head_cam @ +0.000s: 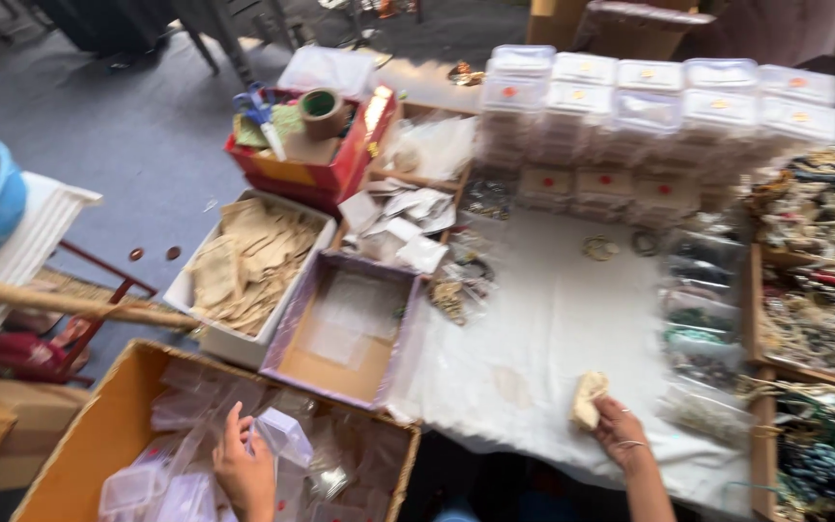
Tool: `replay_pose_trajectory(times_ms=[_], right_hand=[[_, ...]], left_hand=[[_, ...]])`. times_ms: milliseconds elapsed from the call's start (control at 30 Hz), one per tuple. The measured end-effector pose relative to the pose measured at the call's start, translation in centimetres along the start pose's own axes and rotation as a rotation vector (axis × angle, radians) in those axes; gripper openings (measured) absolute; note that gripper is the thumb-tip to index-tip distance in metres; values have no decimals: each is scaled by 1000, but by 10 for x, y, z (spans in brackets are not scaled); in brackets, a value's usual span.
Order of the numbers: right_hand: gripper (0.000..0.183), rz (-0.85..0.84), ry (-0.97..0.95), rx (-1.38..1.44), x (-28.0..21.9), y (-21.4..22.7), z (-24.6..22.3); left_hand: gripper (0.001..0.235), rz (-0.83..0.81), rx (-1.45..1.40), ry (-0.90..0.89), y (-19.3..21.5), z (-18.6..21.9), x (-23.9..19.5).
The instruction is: The person sorts various jewelry components, including necklaces and beads, into small bags and containers by hand.
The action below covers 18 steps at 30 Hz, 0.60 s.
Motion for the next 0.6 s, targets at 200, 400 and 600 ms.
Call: replay_pose_trajectory(times_ms=[200, 400, 600], right_hand=[[24, -26, -38, 47, -20, -17, -3], [26, -19, -89, 32, -33, -26, -10], [25, 15, -129, -51, -26, -30, -11]], left_hand=[[43, -88, -77, -51, -74, 161, -5], [27, -432, -455, 13, -298, 246, -89], [53, -1056, -671, 591, -508, 292, -222]])
Point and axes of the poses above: each hand's wrist, its own x-axis towards the middle knuckle, its own y-axis out of the back of the hand, z = x × y, the point moved 10 cm from there along x, towards the middle knuckle, and after that the axes turned 3 degrees about y, right-handed, at the moved point
